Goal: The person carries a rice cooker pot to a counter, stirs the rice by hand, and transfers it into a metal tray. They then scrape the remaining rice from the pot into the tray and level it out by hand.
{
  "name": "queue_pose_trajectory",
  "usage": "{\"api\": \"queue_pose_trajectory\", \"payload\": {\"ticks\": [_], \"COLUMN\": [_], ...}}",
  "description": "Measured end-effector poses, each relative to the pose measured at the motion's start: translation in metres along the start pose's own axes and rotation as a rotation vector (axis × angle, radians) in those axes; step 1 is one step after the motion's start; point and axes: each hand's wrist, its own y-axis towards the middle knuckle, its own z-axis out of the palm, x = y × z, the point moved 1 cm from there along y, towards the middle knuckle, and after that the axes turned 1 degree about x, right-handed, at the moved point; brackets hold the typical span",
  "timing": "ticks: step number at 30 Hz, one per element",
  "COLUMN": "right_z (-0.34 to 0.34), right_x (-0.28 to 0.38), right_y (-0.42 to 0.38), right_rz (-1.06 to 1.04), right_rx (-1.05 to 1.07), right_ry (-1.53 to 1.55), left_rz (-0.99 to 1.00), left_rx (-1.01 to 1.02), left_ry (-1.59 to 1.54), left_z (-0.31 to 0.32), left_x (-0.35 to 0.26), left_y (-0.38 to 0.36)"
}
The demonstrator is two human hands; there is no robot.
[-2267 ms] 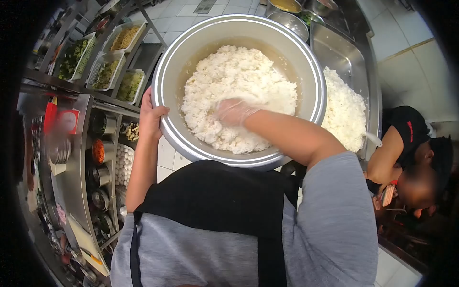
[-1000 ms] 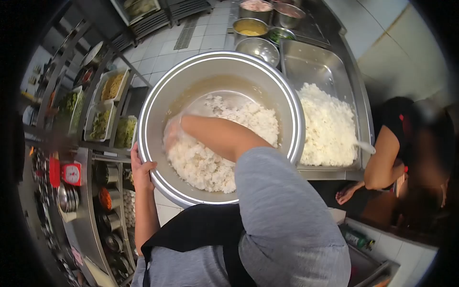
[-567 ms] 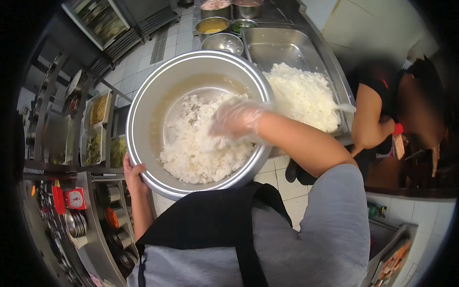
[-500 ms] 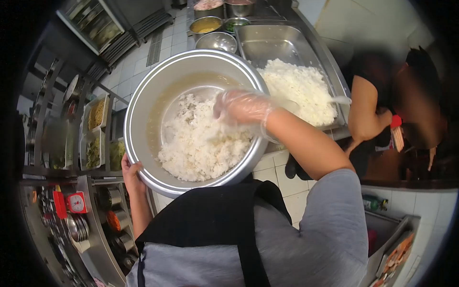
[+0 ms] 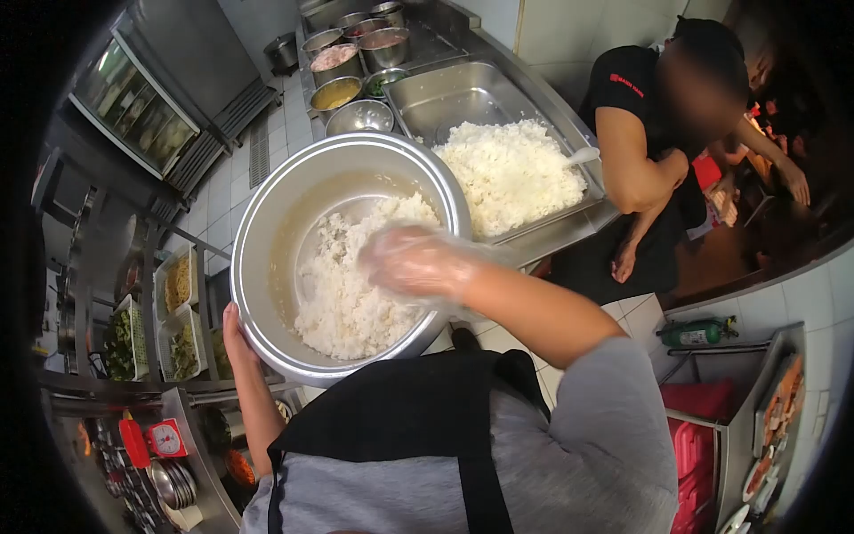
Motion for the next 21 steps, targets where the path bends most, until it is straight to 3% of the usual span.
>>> {"api": "queue_pose_trajectory", "payload": {"ticks": [1,3,6,10,12,13,15,16,19,21], "right_z": [-0.013,-0.028,-0.004,0.046,0.048,0.061,0.089,0.060,0.072,0.018], "right_x": [-0.002,0.006,-0.012,-0.054,-0.051,-0.062,-0.097,-0.073,-0.084,-0.056], "right_y": [-0.012,-0.042,-0.067,-0.065,-0.057,-0.061,-0.067,-0.069,-0.054,-0.035], "right_rz": [0.033,0.364,0.604,0.725,0.757,0.787,0.832,0.874,0.715,0.656], "right_rx": [-0.137,-0.348,-0.620,-0.721,-0.786,-0.772,-0.698,-0.593,-0.660,-0.616], "right_ry": [0.041,0.128,0.095,0.446,0.816,0.816,0.801,0.705,1.027,1.133], "left_rz": [0.000,0.008,-0.049,-0.092,0.016,0.063,0.157,0.219,0.333,0.331], "left_rx": [0.031,0.023,0.012,0.035,0.043,0.049,0.068,0.045,0.124,0.075], "left_ry": [0.011,0.061,0.027,0.175,0.264,0.304,0.392,0.483,0.642,0.729], "left_z": [0.003,0.000,0.000,0.022,0.013,0.014,0.055,0.065,0.062,0.091], "left_x": [-0.003,-0.001,-0.001,-0.016,-0.023,-0.023,-0.068,-0.089,-0.162,-0.214], "left_y": [0.004,0.006,0.007,0.001,0.006,0.007,-0.010,-0.011,0.008,-0.002]}}
